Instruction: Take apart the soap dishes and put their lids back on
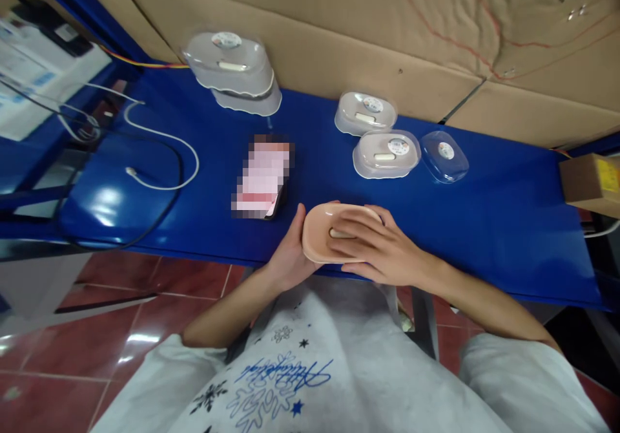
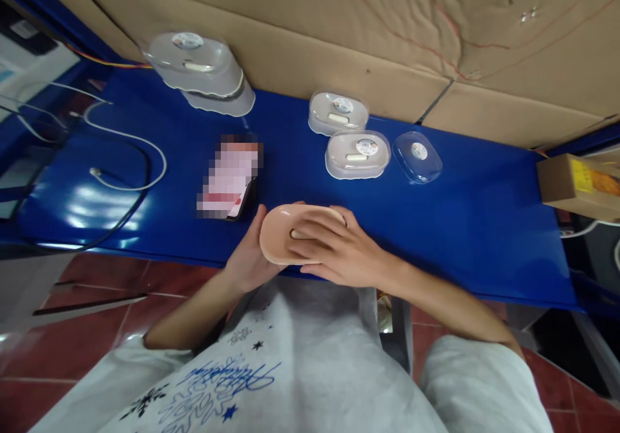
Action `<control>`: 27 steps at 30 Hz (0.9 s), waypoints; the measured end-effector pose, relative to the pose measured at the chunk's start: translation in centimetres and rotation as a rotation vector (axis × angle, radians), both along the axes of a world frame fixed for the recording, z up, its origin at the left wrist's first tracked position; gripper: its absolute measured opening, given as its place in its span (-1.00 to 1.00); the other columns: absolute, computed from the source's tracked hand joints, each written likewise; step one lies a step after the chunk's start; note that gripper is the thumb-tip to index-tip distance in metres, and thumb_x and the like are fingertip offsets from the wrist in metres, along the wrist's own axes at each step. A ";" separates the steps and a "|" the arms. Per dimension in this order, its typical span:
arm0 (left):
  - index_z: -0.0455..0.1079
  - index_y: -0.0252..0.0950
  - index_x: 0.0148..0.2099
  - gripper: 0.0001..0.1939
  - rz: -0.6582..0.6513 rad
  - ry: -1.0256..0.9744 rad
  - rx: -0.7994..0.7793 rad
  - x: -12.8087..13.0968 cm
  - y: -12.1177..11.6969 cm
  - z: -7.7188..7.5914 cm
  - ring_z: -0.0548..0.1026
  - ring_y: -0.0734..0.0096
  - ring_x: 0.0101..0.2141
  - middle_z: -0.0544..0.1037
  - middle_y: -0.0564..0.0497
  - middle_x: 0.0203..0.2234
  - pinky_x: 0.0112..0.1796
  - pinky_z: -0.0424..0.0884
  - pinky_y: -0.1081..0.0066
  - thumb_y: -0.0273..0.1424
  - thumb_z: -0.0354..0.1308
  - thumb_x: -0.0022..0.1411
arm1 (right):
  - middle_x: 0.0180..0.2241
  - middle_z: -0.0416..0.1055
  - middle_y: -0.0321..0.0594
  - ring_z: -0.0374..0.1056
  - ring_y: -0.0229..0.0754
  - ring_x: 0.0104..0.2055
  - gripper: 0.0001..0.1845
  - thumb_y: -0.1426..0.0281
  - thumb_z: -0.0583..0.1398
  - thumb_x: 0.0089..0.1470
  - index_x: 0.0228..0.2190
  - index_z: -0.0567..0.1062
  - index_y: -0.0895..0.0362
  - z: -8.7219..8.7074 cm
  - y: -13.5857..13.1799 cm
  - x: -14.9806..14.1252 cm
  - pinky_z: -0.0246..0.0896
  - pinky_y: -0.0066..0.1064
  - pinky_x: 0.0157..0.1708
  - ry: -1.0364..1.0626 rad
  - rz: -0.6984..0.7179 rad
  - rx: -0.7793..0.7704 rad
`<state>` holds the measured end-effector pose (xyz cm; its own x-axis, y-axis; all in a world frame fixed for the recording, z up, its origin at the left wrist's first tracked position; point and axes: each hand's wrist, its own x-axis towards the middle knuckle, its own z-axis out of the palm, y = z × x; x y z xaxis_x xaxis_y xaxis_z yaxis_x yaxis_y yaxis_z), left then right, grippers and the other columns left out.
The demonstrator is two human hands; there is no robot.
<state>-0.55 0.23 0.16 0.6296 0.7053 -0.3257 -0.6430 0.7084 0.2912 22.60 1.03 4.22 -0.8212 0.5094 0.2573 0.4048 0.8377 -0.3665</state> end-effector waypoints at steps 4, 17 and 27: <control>0.34 -0.13 0.45 -0.30 0.026 0.045 -0.005 0.0 0.0 0.4 0.55 0.13 0.23 0.57 -0.08 0.28 0.18 0.51 0.20 0.17 -0.09 0.54 | 0.21 0.55 -0.11 0.36 0.04 0.33 -0.61 0.18 0.23 0.43 0.20 0.51 -0.01 -1.4 -0.3 -0.5 0.19 0.08 0.35 0.206 -0.096 -0.031; 0.23 -0.08 0.53 -0.33 0.010 0.149 -0.023 0.1 -0.1 -0.1 0.48 0.11 0.31 0.61 0.01 0.24 0.34 0.32 0.15 0.09 -0.09 0.58 | 0.21 0.54 -0.06 0.42 0.11 0.30 -0.60 0.23 0.20 0.44 0.23 0.47 -0.01 2.9 1.7 3.4 0.31 0.10 0.27 0.304 -0.380 0.082; 0.36 -0.14 0.46 -0.36 -0.013 0.172 0.038 0.3 -0.3 0.2 0.49 0.06 0.29 0.62 -0.02 0.22 0.32 0.31 0.16 0.06 0.04 0.54 | 0.23 0.51 0.01 0.42 0.18 0.29 -0.67 0.15 0.25 0.38 0.06 0.59 0.02 -1.3 -2.0 12.8 0.26 0.12 0.28 -0.017 -0.899 0.114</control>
